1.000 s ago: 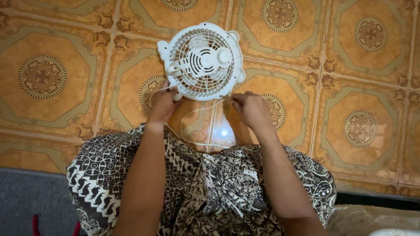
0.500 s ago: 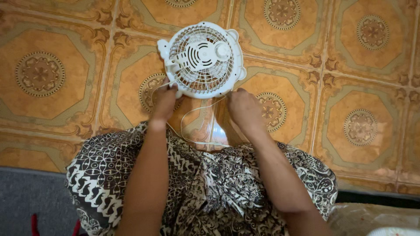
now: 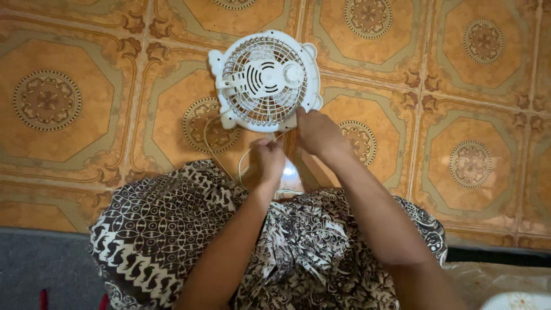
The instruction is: The person reassembles a small white electric fan by attaching the front grille and securing it with screws using a screwdriver. The fan is held in the lap and rotated as needed during assembly.
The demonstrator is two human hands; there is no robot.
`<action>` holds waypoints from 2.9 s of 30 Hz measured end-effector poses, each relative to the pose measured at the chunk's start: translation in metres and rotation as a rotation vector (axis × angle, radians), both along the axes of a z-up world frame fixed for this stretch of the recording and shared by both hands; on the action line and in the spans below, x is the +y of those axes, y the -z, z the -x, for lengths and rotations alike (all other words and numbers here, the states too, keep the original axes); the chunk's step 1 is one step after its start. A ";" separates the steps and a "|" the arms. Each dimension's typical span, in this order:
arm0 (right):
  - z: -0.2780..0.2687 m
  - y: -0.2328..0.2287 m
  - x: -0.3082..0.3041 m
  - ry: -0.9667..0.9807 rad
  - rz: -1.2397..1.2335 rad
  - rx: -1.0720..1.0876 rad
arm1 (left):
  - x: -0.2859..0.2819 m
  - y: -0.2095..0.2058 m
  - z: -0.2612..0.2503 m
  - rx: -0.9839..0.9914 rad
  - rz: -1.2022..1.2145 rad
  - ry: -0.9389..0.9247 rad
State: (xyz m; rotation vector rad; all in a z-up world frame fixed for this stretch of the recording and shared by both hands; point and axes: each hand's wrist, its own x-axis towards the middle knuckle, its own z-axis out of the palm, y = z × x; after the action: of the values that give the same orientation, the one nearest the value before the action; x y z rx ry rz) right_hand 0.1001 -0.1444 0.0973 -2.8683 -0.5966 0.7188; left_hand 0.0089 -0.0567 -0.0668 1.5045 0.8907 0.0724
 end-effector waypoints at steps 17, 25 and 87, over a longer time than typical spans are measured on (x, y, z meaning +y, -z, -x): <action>0.007 -0.001 0.003 -0.174 0.085 -0.165 | 0.007 0.023 -0.031 -0.074 0.757 -0.217; -0.003 -0.008 0.027 -0.171 -0.004 -0.081 | 0.020 0.030 -0.029 -0.033 0.538 -0.314; 0.046 -0.067 -0.009 -0.096 -0.034 -0.128 | 0.042 -0.037 -0.011 -0.454 0.667 0.019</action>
State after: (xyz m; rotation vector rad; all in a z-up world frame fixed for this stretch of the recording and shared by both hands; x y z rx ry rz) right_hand 0.0545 -0.1531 0.1642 -2.8871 -0.7602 0.5346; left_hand 0.0200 -0.0151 -0.0300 0.8211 0.4605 0.0877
